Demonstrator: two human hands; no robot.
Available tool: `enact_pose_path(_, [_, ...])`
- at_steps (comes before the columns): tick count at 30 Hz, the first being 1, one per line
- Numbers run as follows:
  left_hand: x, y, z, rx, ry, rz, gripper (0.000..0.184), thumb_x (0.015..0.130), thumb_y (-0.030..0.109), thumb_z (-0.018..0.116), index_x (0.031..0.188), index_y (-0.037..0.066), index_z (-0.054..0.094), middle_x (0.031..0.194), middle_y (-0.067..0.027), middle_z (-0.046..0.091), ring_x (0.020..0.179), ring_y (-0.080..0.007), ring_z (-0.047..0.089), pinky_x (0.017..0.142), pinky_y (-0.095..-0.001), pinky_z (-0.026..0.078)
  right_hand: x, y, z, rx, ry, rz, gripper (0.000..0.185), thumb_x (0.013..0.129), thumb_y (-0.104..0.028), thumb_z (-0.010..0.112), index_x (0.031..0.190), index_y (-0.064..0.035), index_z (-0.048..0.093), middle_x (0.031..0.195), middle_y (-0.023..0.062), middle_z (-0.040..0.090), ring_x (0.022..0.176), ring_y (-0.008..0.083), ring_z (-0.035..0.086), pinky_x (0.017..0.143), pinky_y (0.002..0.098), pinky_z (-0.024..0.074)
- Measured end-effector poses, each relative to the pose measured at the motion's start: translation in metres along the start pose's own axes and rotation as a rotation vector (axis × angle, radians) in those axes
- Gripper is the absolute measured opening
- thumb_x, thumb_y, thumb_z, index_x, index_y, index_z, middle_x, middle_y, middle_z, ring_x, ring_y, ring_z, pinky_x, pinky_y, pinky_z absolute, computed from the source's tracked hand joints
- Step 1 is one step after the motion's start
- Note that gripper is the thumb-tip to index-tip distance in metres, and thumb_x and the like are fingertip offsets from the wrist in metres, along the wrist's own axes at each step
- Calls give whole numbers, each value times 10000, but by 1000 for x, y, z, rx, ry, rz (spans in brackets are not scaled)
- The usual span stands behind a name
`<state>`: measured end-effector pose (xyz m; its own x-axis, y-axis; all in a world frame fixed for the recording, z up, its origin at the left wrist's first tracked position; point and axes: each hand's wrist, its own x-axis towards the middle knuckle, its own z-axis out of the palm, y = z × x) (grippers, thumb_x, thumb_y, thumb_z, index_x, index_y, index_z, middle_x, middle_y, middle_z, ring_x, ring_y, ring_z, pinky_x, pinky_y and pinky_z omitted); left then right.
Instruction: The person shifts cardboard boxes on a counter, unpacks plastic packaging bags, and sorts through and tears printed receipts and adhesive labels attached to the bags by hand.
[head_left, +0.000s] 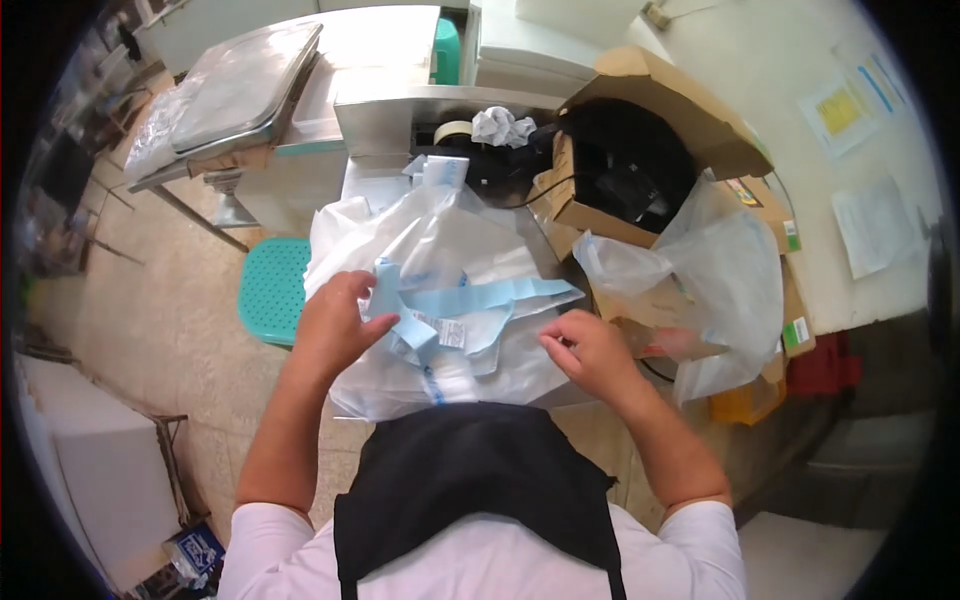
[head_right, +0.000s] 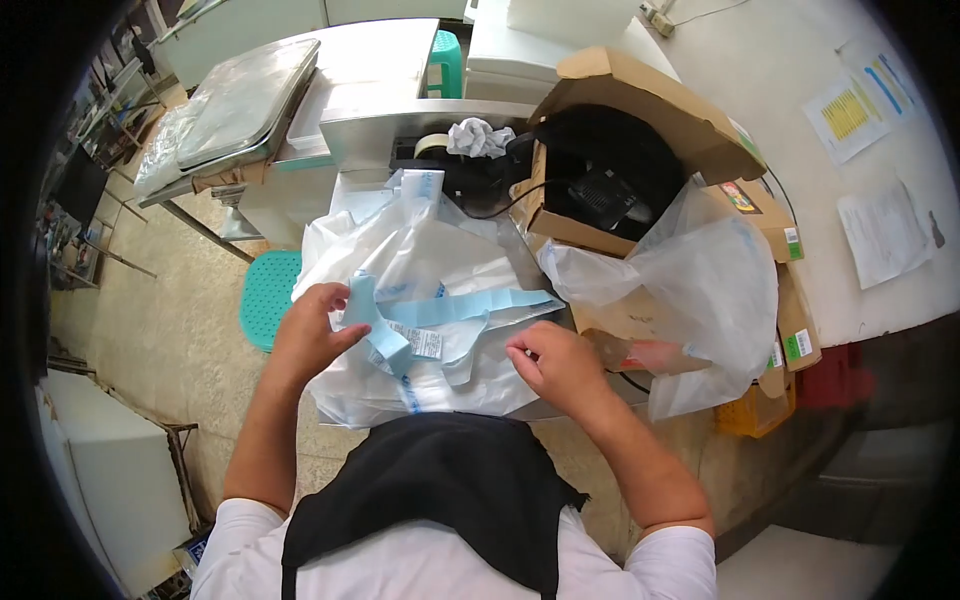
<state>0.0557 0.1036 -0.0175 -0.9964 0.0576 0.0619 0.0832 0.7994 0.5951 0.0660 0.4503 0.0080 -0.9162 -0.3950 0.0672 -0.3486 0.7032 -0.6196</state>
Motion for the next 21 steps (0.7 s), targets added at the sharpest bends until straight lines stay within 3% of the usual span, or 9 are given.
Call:
enact_pose_path(1, [1, 2, 0, 5, 2, 14, 520, 750, 226, 849, 1165, 2, 628, 1045, -158, 684, 998, -316, 673, 841, -411, 538, -4, 5, 2, 52, -22, 59, 130, 880, -184, 697, 915, -61, 721, 862, 104, 683, 794, 291, 664, 682, 385, 521])
enact_pose_path(4, [8, 9, 6, 59, 274, 163, 422, 748, 159, 848, 1095, 13, 659, 987, -145, 675, 942, -286, 669, 824, -381, 535, -6, 8, 5, 190, -65, 182, 166, 899, -203, 695, 943, -47, 729, 861, 105, 685, 779, 248, 660, 684, 352, 519])
enact_pose_path(7, [5, 25, 15, -299, 203, 203, 310, 761, 105, 837, 1021, 25, 689, 949, -106, 668, 871, -230, 651, 778, -330, 520, -3, 2, 7, 247, -75, 172, 171, 899, -200, 709, 939, -35, 728, 860, 95, 683, 766, 208, 652, 672, 327, 516])
enact_pose_path(9, [-6, 44, 27, -570, -132, 146, 270, 771, 100, 851, 1003, 69, 718, 870, -27, 648, 791, -116, 621, 652, -272, 477, 0, -6, 6, 234, -82, 116, 166, 898, -200, 709, 940, -40, 729, 862, 100, 685, 765, 220, 654, 670, 331, 516])
enact_pose_path(13, [-12, 71, 45, -507, -178, 275, 278, 770, 156, 860, 1010, 92, 734, 833, -39, 639, 743, -157, 623, 620, -292, 488, 5, -23, 4, 130, -44, -6, 134, 886, -183, 714, 939, -62, 735, 866, 102, 686, 768, 254, 658, 666, 341, 521])
enact_pose_path(21, [-9, 67, 51, -569, -277, 288, 110, 837, 112, 778, 930, 73, 734, 836, -52, 650, 740, -168, 625, 610, -295, 481, 3, -37, 1, -12, -5, -197, 105, 852, -177, 740, 927, -103, 751, 876, 68, 699, 786, 287, 671, 695, 383, 539])
